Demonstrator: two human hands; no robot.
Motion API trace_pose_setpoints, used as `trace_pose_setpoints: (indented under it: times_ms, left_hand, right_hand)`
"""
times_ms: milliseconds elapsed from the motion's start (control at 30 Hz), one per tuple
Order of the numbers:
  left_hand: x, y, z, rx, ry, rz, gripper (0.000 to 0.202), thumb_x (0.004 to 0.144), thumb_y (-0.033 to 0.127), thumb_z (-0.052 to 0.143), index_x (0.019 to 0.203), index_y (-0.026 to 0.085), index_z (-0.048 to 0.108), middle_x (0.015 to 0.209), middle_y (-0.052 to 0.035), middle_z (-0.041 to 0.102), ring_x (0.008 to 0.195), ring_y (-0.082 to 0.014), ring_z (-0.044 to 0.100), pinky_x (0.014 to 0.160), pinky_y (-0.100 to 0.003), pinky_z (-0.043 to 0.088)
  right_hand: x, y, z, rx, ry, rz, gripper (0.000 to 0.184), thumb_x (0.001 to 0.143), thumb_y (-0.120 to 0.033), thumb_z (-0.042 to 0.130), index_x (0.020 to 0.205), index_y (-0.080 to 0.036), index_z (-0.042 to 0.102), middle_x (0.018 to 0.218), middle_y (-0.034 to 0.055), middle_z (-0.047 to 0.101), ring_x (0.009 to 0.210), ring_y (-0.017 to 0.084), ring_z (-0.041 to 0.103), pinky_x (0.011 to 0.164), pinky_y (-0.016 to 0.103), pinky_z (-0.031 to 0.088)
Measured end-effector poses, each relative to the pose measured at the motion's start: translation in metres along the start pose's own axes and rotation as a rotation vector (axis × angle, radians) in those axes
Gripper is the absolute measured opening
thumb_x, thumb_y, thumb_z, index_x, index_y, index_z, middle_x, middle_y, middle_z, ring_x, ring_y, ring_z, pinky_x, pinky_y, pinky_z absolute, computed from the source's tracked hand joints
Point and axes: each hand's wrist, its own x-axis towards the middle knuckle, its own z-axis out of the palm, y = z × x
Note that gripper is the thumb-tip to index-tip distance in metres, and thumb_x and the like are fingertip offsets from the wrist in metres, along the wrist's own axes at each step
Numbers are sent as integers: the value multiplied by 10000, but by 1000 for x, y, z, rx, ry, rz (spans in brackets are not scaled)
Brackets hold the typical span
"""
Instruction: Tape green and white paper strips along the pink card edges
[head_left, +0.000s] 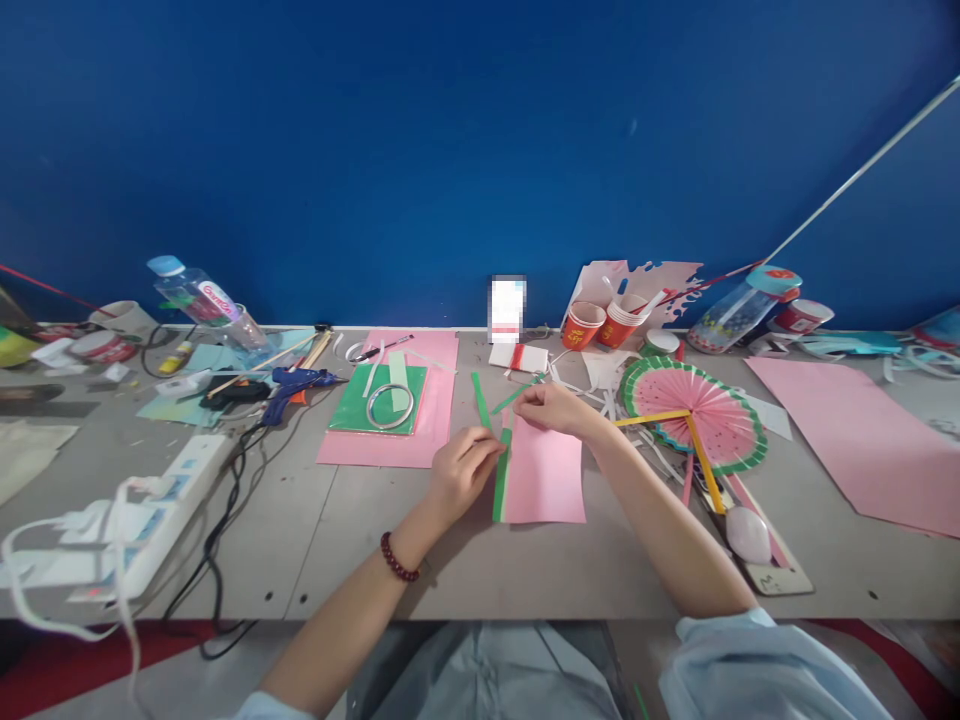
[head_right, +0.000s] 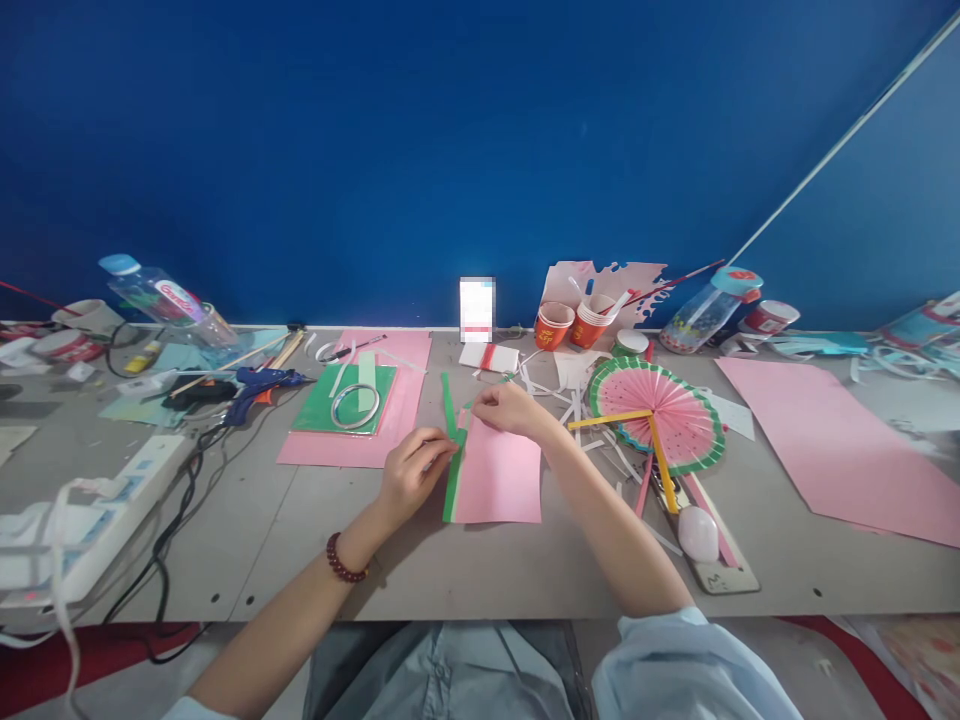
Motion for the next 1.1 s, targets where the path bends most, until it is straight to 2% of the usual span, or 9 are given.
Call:
trace_pose_setpoints:
  times_ms: [300, 467, 700, 900, 1100]
  left_hand:
    - [1, 1, 0, 12, 6, 11, 122, 901, 137, 509, 948, 195, 607, 887, -44, 613, 794, -136, 610, 683, -247, 511]
    - [0, 3, 0, 10, 1, 26, 118, 904, 151, 508, 938, 199, 610, 883, -44, 616, 799, -135, 614, 687, -243, 510]
    - [2, 6, -1, 36, 5, 35, 133, 917, 184, 491, 912, 203, 623, 859, -45, 623, 774, -136, 627, 660, -237, 514]
    - [-1, 4, 1, 33, 6, 39, 132, 902, 146, 504, 942, 208, 612, 878, -47, 617, 805, -137, 617, 680, -243, 512]
    - [1, 4, -1, -13, 73, -29, 106, 862, 150, 555, 939, 204, 604, 911, -51, 600, 835, -148, 602, 719, -267, 514]
  right_hand:
    - [3, 8, -1, -1, 15, 0, 203, 713, -335, 490, 669, -174, 607, 518, -38, 480, 495, 101, 430, 475, 225, 333]
    - [5, 11, -3, -5, 62, -6, 198, 719, -334, 484, 620, -179, 558, 509, -49, 428, 487, 90, 381, 472, 224, 306]
    - [6, 15, -5, 19, 43, -24, 192, 712, -331, 482, 632, -178, 565, 504, -52, 422, 487, 93, 380, 478, 231, 302]
    - [5, 13, -5, -2, 34, -32, 183, 725, -314, 477, 658, -180, 581, 507, -54, 432, 490, 93, 387, 487, 232, 305]
    - [1, 2, -1, -35, 2, -83, 176, 749, -291, 474, 690, -179, 596, 532, -44, 478, 505, 100, 440, 502, 232, 336]
